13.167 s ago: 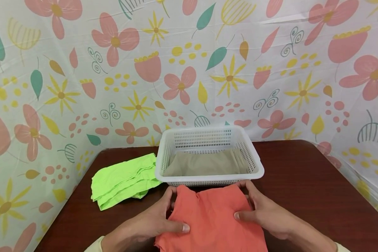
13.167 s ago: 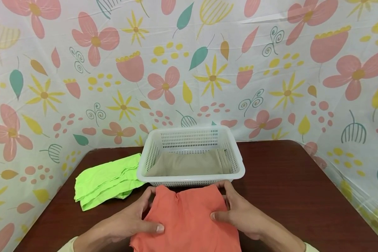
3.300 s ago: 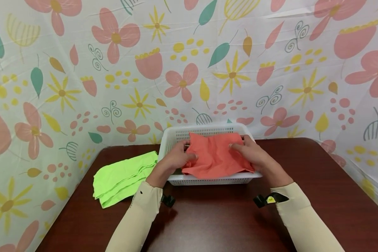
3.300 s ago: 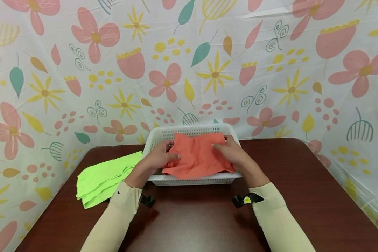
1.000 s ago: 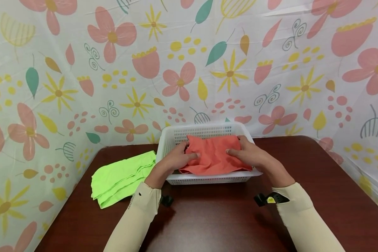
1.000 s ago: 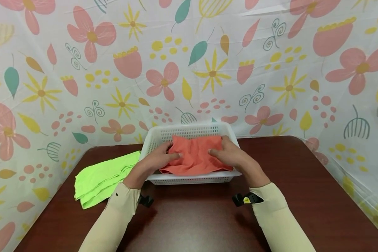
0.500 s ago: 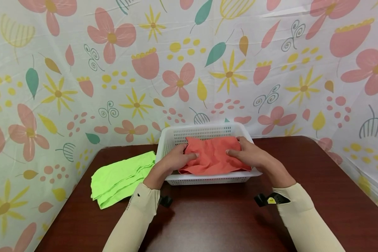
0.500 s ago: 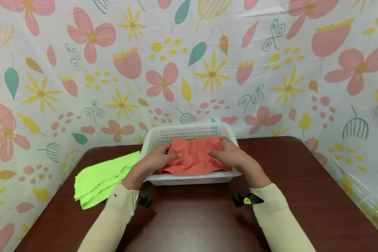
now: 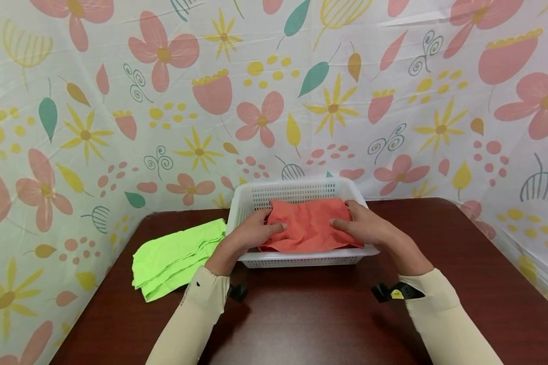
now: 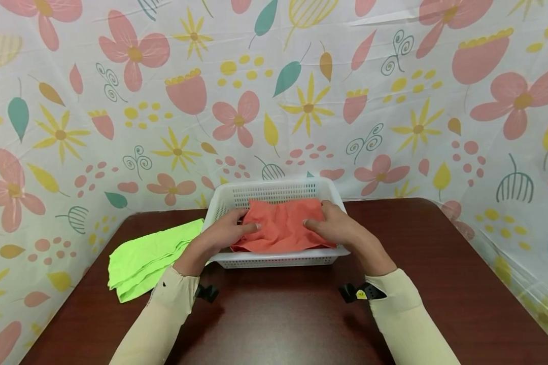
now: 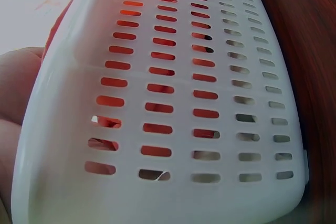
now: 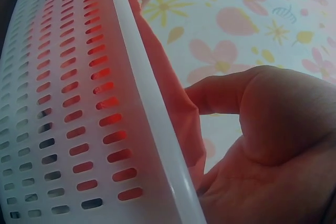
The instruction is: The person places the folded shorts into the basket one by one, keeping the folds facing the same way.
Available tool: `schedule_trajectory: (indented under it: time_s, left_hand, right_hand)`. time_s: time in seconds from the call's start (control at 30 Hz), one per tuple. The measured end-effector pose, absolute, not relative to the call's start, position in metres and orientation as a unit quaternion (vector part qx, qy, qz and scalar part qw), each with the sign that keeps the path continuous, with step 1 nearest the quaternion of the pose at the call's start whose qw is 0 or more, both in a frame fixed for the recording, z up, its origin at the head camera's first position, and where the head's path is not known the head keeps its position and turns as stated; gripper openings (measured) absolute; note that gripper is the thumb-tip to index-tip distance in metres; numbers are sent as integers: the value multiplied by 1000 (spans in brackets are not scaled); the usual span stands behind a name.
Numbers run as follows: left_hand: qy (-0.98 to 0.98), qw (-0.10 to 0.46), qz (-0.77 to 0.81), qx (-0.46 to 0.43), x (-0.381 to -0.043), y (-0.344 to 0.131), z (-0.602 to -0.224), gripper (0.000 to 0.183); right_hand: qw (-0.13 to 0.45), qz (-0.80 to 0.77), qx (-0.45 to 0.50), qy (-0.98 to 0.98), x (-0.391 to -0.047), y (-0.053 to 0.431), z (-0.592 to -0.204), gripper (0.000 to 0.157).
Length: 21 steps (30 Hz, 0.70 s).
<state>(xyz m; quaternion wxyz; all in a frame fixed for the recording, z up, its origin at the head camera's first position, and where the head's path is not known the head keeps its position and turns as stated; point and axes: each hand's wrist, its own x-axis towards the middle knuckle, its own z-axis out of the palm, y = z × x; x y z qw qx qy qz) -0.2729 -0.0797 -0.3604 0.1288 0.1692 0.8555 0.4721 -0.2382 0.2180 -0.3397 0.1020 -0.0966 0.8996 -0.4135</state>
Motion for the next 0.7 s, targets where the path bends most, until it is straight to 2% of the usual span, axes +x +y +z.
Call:
schedule_trajectory:
  time_s: [0.27,0.53,0.7]
  left_hand:
    - [863,120,465,155,-269,-84,-358,64]
    - [870,107,455,156,-267,-87,-358,68]
    - [870,106,454,163,-264,-89,-357,70]
  right_hand:
    - [83,-375,-98,918,-231,220,-335,83]
    - [56,-340,-115,932,-226,219,-335,88]
    - [35,-334,-122,934,-221,220,-336,85]
